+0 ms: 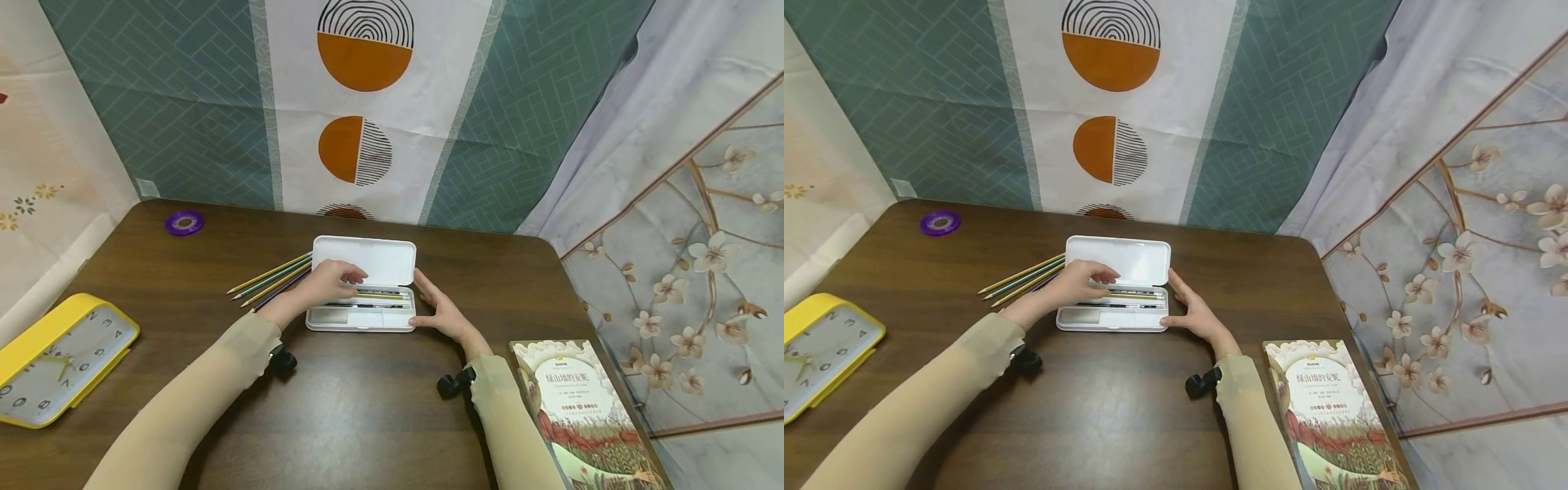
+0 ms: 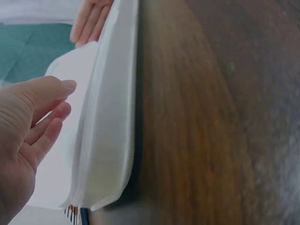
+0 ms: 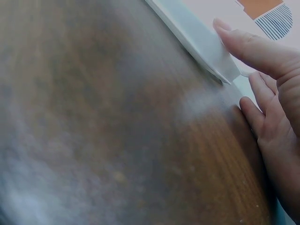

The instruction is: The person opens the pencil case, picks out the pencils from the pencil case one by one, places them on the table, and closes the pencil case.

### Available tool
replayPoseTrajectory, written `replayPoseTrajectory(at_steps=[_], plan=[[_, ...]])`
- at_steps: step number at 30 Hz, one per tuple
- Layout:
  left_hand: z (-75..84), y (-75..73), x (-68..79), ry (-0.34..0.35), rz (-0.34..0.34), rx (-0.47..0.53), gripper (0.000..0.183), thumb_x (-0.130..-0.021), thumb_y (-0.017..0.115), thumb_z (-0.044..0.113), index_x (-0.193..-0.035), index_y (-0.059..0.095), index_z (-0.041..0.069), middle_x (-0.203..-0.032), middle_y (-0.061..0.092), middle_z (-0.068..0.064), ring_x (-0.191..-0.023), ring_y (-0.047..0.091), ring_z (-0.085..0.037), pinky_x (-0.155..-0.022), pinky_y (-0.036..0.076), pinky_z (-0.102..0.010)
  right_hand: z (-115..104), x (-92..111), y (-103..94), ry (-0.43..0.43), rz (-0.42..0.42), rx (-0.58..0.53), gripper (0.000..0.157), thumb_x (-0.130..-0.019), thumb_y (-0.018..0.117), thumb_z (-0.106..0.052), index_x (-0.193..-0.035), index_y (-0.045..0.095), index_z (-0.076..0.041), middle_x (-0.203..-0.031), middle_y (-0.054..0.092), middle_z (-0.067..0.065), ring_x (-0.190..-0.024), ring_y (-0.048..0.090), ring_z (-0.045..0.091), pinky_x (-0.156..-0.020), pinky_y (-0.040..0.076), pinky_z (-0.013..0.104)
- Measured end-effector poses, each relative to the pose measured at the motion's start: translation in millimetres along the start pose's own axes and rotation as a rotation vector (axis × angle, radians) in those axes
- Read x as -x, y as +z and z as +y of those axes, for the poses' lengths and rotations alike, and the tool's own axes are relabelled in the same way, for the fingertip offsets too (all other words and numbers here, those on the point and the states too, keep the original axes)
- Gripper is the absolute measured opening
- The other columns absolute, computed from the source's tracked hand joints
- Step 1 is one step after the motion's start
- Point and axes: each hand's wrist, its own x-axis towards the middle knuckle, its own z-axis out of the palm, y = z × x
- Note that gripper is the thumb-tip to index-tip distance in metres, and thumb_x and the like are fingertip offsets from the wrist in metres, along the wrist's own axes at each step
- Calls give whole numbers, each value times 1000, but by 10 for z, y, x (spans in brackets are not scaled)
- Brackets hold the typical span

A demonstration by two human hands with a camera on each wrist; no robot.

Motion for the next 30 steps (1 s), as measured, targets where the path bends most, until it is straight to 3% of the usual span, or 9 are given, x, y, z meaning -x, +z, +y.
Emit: replayPoseTrajectory(at_steps=[6, 13, 22, 30], plan=[[14, 62, -29, 2, -70, -49, 30, -86, 71, 4, -116, 69, 0, -104, 73, -10, -96, 68, -22, -86, 55, -37, 177, -35, 1, -20, 9, 8, 102, -79, 76, 6, -156, 10, -2, -163, 12, 18, -150, 13, 35, -117, 20, 59], [-23, 108, -39, 33, -81, -49, 26, -86, 71, 4, -112, 71, 0, -98, 74, -8, -90, 68, -19, -82, 56, -34, 346, -57, -15, -27, 18, 1, 105, -78, 79, 0, -158, 12, -9, -164, 13, 10, -152, 14, 27, -119, 20, 56], [11, 107, -24, 75, -97, -87, 23, -85, 68, 0, -108, 72, -2, -94, 74, -8, -85, 67, -18, -77, 56, -31, 321, -65, -5, -11, 19, 7, 104, -77, 75, 10, -157, 9, -5, -164, 11, 14, -152, 12, 31, -119, 18, 57], [36, 118, -21, 85, -95, -115, 22, -85, 68, 0, -106, 73, -1, -94, 74, -8, -85, 68, -18, -77, 56, -31, 42, -5, 0, -11, 2, 12, 101, -78, 76, 7, -155, 10, 3, -162, 12, 21, -150, 13, 38, -117, 20, 59]])
